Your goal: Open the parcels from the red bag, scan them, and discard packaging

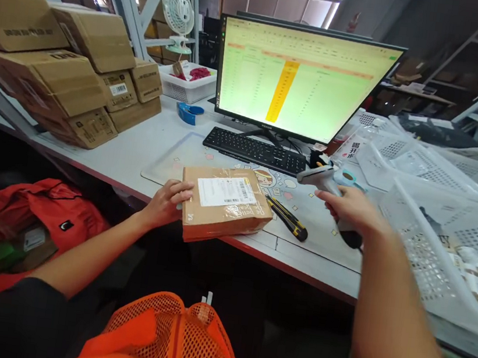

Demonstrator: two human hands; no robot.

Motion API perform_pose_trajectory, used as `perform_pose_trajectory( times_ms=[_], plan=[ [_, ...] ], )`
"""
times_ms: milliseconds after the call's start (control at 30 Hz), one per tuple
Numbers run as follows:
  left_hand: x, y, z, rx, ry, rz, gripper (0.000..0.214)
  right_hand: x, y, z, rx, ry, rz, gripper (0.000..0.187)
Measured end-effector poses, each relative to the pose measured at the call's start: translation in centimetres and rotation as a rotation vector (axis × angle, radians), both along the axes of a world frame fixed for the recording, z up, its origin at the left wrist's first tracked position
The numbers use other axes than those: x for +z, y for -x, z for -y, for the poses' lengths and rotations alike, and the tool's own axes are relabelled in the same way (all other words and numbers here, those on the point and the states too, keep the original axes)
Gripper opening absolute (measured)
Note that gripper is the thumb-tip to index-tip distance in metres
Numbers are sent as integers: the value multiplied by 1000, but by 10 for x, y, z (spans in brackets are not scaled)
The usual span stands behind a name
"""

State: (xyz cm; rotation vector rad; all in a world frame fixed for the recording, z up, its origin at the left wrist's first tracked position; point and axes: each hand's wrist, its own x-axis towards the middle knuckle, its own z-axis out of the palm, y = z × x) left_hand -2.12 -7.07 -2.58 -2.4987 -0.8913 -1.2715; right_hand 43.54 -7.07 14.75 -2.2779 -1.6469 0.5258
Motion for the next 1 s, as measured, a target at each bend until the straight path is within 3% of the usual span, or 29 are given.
perform_pose_trajectory(
  times_ms=[100, 200, 267, 367, 467, 600, 700, 833, 900, 1000],
  plan=[
    [-5, 3, -1, 1, 75, -34, 49, 53, -3, 26, 169, 120, -266, 52],
    [-7, 6, -4, -6, 111, -51, 49, 92, 10, 38, 295, 235, -280, 63],
    [-7, 6, -5, 8, 110, -75, 47, 105, 22, 38, 371, 300, -235, 63],
    [-7, 6, -5, 14, 109, -95, 45, 107, 36, 32, 464, 314, -215, 53],
    [-5, 5, -2, -13, 72, -39, 50, 90, 40, 24, 451, 237, -217, 46],
    [1, 6, -5, 31, 80, 167, 80, 38, 31, 4, 250, 64, -5, 34],
    [4, 8, -17, 46, 328, 386, 104, -13, 24, -13, 100, -7, 270, 27],
    [4, 8, -39, -49, 746, 648, 119, -66, 19, -18, -63, 57, 451, 45],
    [2, 6, -45, -73, 802, 696, 118, -77, 19, -15, -103, 92, 493, 51],
    [1, 3, -46, -75, 801, 687, 120, -73, 22, -19, -144, 33, 547, 50]
  ],
)
